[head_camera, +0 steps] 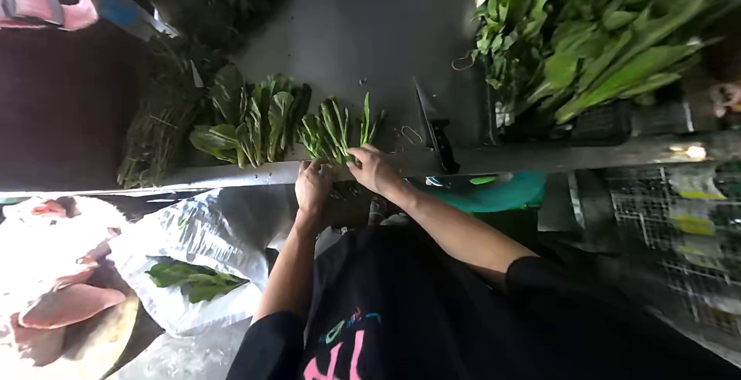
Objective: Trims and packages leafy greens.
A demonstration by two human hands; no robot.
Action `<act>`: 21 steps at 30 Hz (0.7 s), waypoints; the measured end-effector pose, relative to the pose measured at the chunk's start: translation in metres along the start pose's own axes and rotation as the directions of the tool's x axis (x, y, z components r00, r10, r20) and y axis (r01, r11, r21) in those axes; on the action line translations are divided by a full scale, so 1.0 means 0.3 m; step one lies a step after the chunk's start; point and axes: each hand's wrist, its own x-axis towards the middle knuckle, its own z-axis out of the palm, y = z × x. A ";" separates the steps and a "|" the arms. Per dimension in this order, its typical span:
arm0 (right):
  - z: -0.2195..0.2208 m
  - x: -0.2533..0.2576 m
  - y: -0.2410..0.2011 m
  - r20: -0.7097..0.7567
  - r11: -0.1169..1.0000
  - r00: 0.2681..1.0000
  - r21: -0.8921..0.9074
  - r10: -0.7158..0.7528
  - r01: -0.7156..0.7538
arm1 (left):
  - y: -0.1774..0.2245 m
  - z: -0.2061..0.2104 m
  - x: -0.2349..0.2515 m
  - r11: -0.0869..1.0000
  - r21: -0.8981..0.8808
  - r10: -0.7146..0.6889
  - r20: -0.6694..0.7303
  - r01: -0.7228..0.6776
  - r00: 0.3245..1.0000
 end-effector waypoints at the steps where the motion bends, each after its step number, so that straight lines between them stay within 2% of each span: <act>1: 0.015 0.034 -0.025 0.029 0.997 0.998 -0.058 0.050 -0.048 | -0.002 -0.001 0.002 1.000 0.018 -0.016 -0.007 0.016 1.000; 4: 0.030 0.093 -0.058 0.127 0.962 0.967 -0.195 0.219 -0.193 | -0.017 -0.007 -0.014 0.998 0.001 -0.070 -0.011 0.070 0.998; 6: 0.027 0.112 -0.049 0.143 0.954 0.957 -0.202 0.251 -0.220 | -0.042 -0.015 -0.032 0.996 -0.061 -0.065 -0.017 0.064 0.998; 8: 0.000 0.121 -0.029 0.185 0.958 0.941 -0.102 0.284 -0.269 | -0.069 -0.024 -0.059 0.988 -0.150 -0.042 -0.040 0.036 0.998; 11: -0.066 0.109 -0.002 0.231 0.911 0.927 0.223 0.296 -0.347 | -0.057 -0.056 -0.085 0.927 -0.366 -0.098 -0.028 0.081 0.995; 12: -0.082 0.090 -0.001 0.236 0.877 0.931 0.331 0.280 -0.348 | -0.041 -0.064 -0.088 0.875 -0.471 -0.125 0.003 0.112 0.992; 14: -0.097 0.040 -0.003 0.257 0.812 0.938 0.478 0.234 -0.334 | 0.006 -0.066 -0.087 0.691 -0.701 -0.134 0.111 0.173 0.985; 17: -0.113 -0.029 -0.013 0.300 0.750 0.948 0.603 0.102 -0.271 | 0.076 -0.061 -0.066 0.387 -0.878 0.028 0.318 0.283 0.948; 19: -0.119 -0.060 -0.022 0.315 0.707 0.949 0.668 0.017 -0.234 | 0.099 -0.054 -0.058 0.291 -0.910 0.170 0.353 0.295 0.920; 21: -0.121 -0.085 -0.028 0.281 0.716 0.960 0.672 -0.012 -0.188 | 0.108 -0.058 -0.072 0.267 -0.926 0.208 0.327 0.268 0.922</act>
